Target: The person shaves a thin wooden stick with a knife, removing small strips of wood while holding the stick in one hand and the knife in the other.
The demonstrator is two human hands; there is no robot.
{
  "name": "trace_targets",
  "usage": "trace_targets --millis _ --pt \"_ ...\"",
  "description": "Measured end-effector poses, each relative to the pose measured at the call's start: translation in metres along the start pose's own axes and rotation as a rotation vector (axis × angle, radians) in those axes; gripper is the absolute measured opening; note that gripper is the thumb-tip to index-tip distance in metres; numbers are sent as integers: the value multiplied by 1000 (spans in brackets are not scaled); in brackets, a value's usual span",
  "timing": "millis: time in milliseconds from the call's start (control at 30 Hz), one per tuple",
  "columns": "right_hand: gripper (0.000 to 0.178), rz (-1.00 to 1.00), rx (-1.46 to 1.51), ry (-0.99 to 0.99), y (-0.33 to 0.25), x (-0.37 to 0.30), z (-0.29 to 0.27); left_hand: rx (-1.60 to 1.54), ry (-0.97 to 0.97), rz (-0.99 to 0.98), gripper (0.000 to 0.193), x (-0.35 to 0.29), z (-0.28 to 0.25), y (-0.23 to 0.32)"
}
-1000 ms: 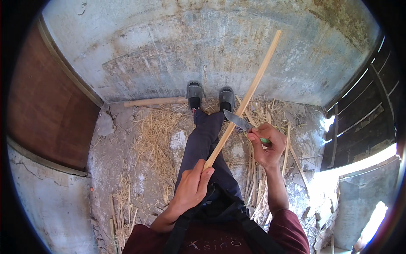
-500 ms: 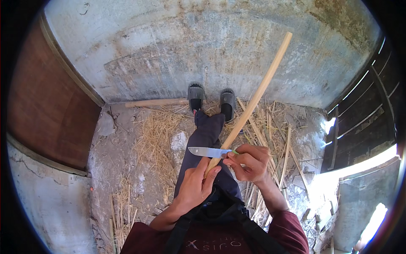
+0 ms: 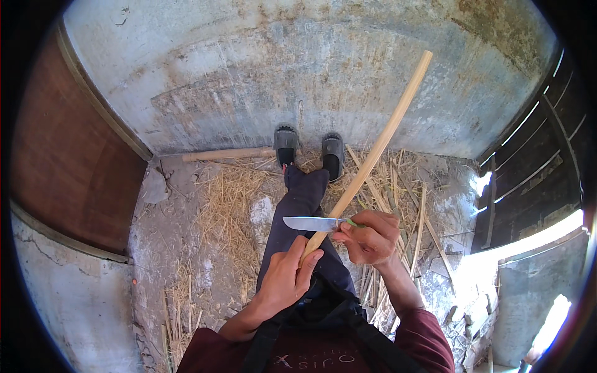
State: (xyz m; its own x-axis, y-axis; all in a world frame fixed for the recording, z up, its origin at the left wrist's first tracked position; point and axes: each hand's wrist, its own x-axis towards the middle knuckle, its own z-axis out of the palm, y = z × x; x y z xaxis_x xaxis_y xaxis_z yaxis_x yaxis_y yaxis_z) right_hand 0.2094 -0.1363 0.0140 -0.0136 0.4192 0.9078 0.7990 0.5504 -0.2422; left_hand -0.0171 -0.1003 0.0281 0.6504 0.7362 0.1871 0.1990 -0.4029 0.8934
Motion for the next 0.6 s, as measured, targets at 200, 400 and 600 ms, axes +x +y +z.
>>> trace_targets --millis 200,400,600 --pt "27 -16 -40 55 13 8 -10 33 11 30 28 -6 -2 -1" --pt "30 -72 -40 46 17 15 -6 63 18 16 28 -6 -7 1" --pt "27 25 -55 178 41 19 -13 61 34 -2 28 -20 -10 -3"
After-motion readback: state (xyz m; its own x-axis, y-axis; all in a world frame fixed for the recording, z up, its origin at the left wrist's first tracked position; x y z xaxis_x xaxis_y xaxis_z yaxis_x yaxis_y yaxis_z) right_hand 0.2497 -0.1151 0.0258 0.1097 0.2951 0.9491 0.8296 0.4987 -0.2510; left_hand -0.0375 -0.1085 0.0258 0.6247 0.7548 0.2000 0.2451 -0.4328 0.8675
